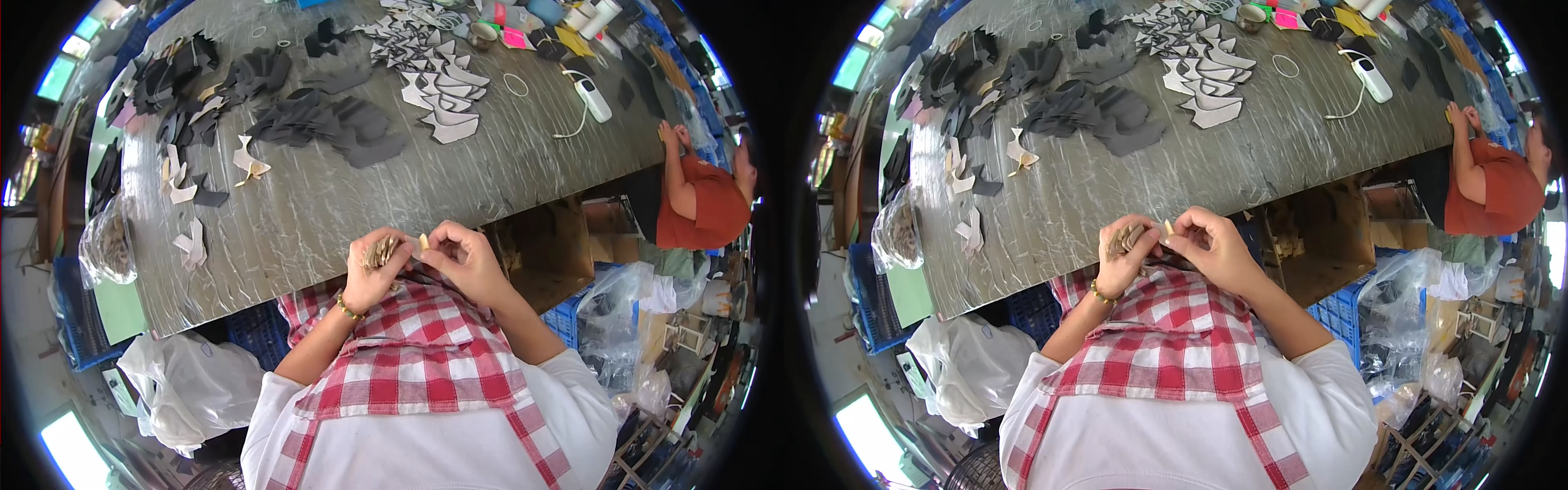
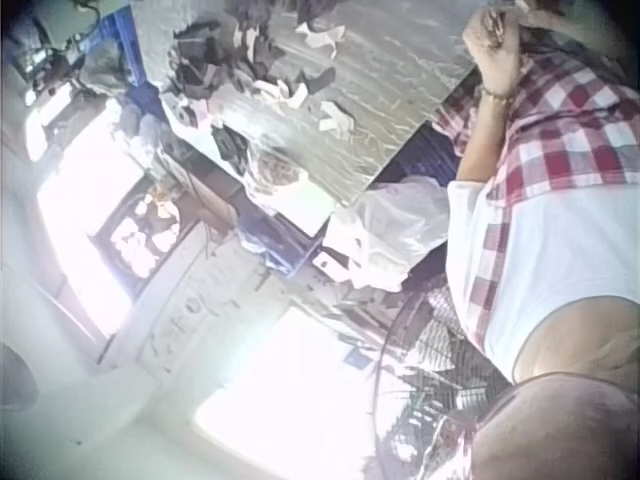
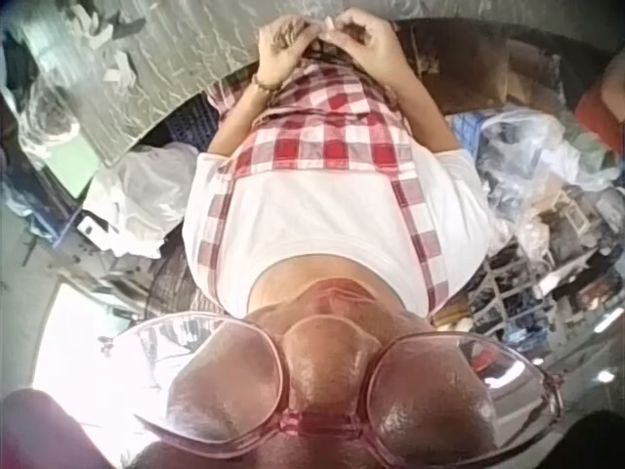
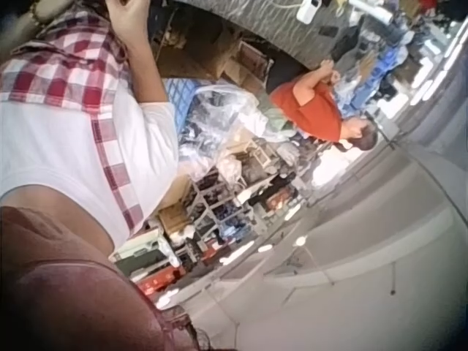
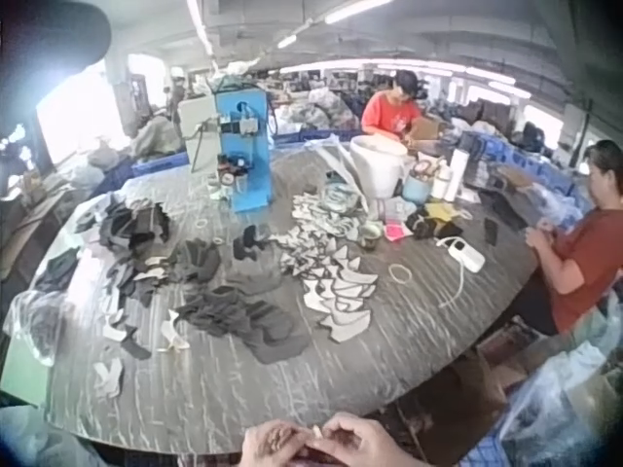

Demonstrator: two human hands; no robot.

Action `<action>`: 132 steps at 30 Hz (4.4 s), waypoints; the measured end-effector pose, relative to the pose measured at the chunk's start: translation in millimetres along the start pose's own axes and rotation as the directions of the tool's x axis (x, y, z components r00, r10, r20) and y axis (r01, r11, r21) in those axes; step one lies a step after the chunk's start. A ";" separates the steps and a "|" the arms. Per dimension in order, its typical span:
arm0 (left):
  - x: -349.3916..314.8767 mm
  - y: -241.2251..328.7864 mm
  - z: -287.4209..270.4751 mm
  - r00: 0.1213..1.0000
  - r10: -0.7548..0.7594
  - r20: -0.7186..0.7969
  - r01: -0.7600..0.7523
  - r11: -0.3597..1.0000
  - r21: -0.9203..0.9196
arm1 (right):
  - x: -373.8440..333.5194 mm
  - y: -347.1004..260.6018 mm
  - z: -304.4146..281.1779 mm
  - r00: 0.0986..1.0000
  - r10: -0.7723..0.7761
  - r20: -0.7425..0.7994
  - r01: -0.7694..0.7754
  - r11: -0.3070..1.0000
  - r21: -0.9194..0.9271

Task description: Organizing and stacking various shoe upper components on a manufacturing table.

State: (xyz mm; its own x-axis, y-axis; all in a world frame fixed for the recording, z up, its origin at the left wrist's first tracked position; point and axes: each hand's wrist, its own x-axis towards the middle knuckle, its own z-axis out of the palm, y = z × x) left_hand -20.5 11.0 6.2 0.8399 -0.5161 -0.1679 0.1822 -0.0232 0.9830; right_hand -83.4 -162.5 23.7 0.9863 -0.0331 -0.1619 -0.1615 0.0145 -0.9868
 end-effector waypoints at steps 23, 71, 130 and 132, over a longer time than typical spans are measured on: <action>13.0 -6.4 9.5 0.916 0.242 -0.320 -0.183 0.962 0.204 | 0.9 -12.2 -18.0 0.945 -0.250 -0.210 0.083 0.807 -0.584; -2.6 -29.2 -12.0 0.909 0.376 -0.178 -0.101 0.616 0.781 | 32.6 29.6 -12.5 0.976 -0.141 -0.168 -0.014 0.726 -0.688; 34.9 -25.2 2.6 0.935 0.312 0.166 -0.258 0.279 0.925 | 103.6 30.4 -26.0 0.871 -0.448 0.202 0.414 0.445 -0.794; 35.6 -22.9 2.3 0.938 0.304 0.166 -0.256 0.286 0.923 | 105.6 28.5 -25.6 0.882 -0.426 0.203 0.409 0.475 -0.779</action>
State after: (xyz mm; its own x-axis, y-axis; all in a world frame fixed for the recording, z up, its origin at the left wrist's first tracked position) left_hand 4.0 -8.7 -22.1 0.7584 -0.6335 0.1532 -0.6349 -0.6650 0.3934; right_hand 15.3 -191.1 -21.7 0.9454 0.1674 0.2797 0.2995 -0.7851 -0.5421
